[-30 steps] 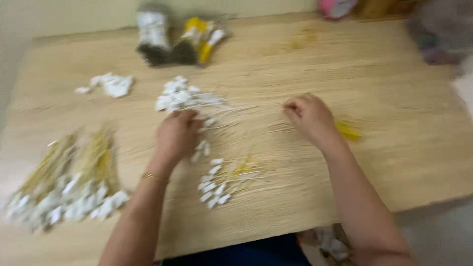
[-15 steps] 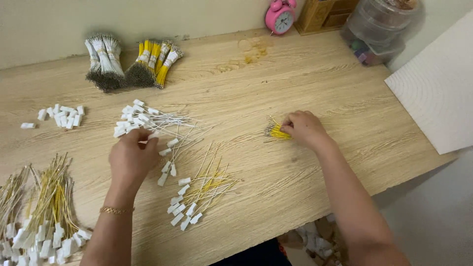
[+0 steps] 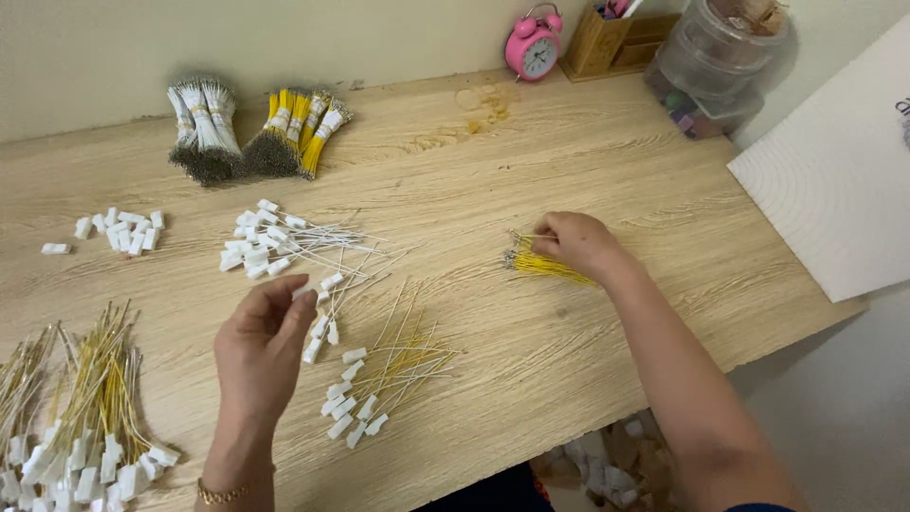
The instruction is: The person repeatedly picks a white plastic cap and a yellow stick, inserts the stick into the cap, and places the assembled unit on the table. The process is repeated continuously throughout the clip.
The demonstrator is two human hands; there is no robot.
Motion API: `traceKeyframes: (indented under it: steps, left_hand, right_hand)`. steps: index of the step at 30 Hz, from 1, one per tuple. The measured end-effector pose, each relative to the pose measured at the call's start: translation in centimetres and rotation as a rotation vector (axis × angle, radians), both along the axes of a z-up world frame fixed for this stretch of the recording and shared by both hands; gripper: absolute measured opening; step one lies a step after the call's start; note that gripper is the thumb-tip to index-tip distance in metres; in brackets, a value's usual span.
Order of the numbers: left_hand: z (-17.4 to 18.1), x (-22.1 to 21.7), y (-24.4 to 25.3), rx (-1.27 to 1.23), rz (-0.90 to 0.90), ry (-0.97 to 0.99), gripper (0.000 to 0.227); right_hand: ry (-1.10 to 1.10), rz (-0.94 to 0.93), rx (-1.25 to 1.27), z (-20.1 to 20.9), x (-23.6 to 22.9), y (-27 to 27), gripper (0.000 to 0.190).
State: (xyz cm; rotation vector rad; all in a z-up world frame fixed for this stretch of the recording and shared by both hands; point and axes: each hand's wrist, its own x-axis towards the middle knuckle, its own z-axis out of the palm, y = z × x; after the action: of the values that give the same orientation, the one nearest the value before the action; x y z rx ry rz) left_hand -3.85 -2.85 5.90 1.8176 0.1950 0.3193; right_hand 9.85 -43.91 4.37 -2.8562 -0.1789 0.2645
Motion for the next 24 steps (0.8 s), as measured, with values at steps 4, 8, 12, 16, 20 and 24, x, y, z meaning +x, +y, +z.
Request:
traceKeyframes:
  steps: [4, 8, 12, 16, 20, 24]
  left_hand:
    - [-0.1, -1.2, -0.5, -0.113, -0.028, -0.047, 0.021]
    - [0.2, -1.9, -0.6, -0.076, -0.013, -0.017, 0.023]
    - [0.1, -2.6, -0.4, -0.136, -0.016, -0.005, 0.022]
    - [0.1, -2.4, -0.2, -0.165, -0.005, 0.009, 0.022]
    - [-0.3, -2.2, -0.4, -0.162, -0.041, -0.020, 0.023]
    - [0.4, -2.1, -1.0, -0.109, -0.015, 0.038, 0.023]
  right_hand:
    - [-0.020, 0.102, -0.068, -0.5, 0.8, 0.4, 0.028]
    - [0.091, 0.073, -0.120, 1.5, 0.4, 2.0, 0.022]
    - [0.084, -0.103, 0.074, 4.4, -0.2, 3.0, 0.020]
    - [0.028, -0.156, 0.280, 3.6, 1.0, 1.0, 0.020]
    - [-0.171, -0.130, 0.448, 3.1, 2.1, -0.6, 0.020]
    - [-0.332, -0.152, 0.635, 1.5, 3.4, -2.3, 0.022]
